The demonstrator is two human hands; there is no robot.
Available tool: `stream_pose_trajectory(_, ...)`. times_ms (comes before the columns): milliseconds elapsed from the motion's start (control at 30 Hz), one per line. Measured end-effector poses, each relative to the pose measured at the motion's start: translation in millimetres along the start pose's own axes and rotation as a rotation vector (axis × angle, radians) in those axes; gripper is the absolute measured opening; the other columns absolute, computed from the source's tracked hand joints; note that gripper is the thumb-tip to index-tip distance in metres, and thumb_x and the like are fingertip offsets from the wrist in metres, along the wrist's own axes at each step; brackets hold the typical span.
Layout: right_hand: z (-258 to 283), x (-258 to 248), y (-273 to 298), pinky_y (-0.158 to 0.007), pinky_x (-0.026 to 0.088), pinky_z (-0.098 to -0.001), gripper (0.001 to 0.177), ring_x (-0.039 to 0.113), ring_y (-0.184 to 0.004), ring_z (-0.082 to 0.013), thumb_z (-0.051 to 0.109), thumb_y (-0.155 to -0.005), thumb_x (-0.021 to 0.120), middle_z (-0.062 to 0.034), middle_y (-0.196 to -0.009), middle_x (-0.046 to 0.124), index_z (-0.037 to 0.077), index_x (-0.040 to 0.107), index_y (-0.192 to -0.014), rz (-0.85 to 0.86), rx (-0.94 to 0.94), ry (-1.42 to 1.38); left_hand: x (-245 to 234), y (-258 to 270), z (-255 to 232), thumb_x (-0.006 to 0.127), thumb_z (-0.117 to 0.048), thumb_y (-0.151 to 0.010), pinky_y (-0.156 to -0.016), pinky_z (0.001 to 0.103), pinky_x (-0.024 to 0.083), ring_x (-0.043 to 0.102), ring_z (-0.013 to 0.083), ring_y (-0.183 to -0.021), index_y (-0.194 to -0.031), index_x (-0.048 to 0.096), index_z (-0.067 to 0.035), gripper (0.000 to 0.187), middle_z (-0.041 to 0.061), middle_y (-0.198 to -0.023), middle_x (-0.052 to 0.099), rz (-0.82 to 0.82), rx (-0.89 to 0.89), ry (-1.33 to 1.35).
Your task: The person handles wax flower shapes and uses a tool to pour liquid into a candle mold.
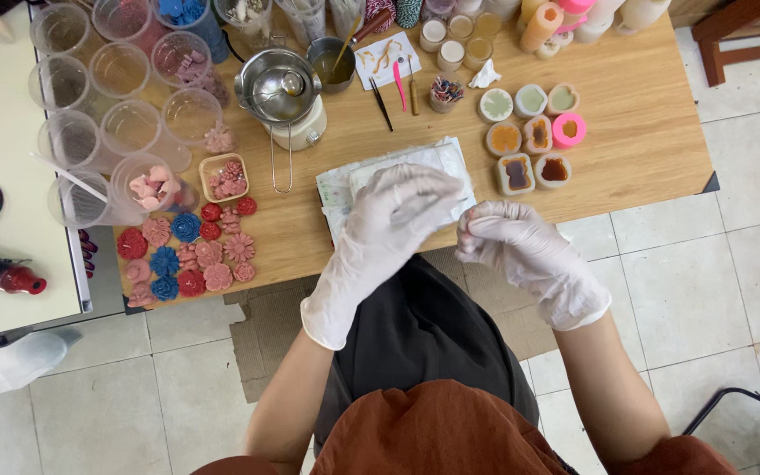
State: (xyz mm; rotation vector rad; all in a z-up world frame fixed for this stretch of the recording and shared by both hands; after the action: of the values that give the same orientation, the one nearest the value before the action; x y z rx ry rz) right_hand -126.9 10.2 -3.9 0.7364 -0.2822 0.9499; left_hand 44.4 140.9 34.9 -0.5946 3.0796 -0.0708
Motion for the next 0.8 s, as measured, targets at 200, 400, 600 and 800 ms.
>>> stream_pose_trajectory(200, -13.7, -10.6, -10.3, -0.079, 0.056, -0.0435, 0.007, 0.063, -0.076, -0.0195, 0.006, -0.094, 0.067, -0.0071, -0.080, 0.062, 0.001, 0.067, -0.099, 0.065, -0.014, -0.268, -31.0, -22.3, 105.5, 0.093, -0.037, -0.057, -0.101, 0.052, 0.042, 0.047, 0.0377, -0.122, -0.139, 0.051, -0.004, 0.097, 0.015, -0.134, 0.053, -0.362, 0.110, -0.920)
stream_pose_trajectory(400, -15.2, -10.9, -8.3, -0.084, 0.057, -0.0427, 0.013, 0.065, -0.077, -0.0177, 0.008, -0.094, 0.066, -0.0065, -0.081, 0.065, 0.001, 0.070, -0.106, -0.008, -0.047, -0.251, -30.4, -14.5, 144.5, 0.092, -0.037, -0.066, -0.106, 0.049, 0.040, 0.050, 0.0256, -0.128, -0.119, 0.071, -0.022, 0.059, -0.001, -0.131, 0.059, -0.447, 0.063, -0.943)
stream_pose_trajectory(600, -4.4, -1.7, 6.6, -0.090, 0.058, -0.0408, 0.016, 0.073, -0.091, -0.0244, 0.008, -0.094, 0.067, -0.0152, -0.099, 0.076, -0.002, 0.073, -0.105, -0.188, -0.183, -0.061, -28.6, -14.9, 135.0, 0.093, -0.032, -0.063, -0.104, 0.048, 0.040, 0.056, 0.0265, -0.123, -0.106, 0.072, -0.020, 0.048, -0.002, -0.123, 0.064, -0.506, 0.159, -0.906)
stream_pose_trajectory(800, 7.8, 19.2, 29.0, -0.090, 0.057, -0.0391, 0.011, 0.072, -0.090, -0.0233, 0.004, -0.096, 0.067, -0.0152, -0.099, 0.075, -0.003, 0.074, -0.102, -0.255, -0.356, -0.030, -13.4, -2.6, 108.2, 0.083, -0.014, -0.083, -0.096, 0.035, 0.057, 0.072, 0.0177, -0.108, -0.118, 0.059, -0.010, 0.042, 0.004, -0.118, 0.071, -0.395, -0.152, -0.156)
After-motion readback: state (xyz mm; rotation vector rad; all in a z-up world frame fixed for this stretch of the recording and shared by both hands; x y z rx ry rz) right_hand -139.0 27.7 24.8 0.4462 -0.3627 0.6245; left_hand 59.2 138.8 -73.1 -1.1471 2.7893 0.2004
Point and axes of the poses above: each hand's wrist, its own y-axis away from the middle knuckle, its own x-axis out of the palm, z = x × y, the point moved 3 cm from there along -y, towards the middle knuckle
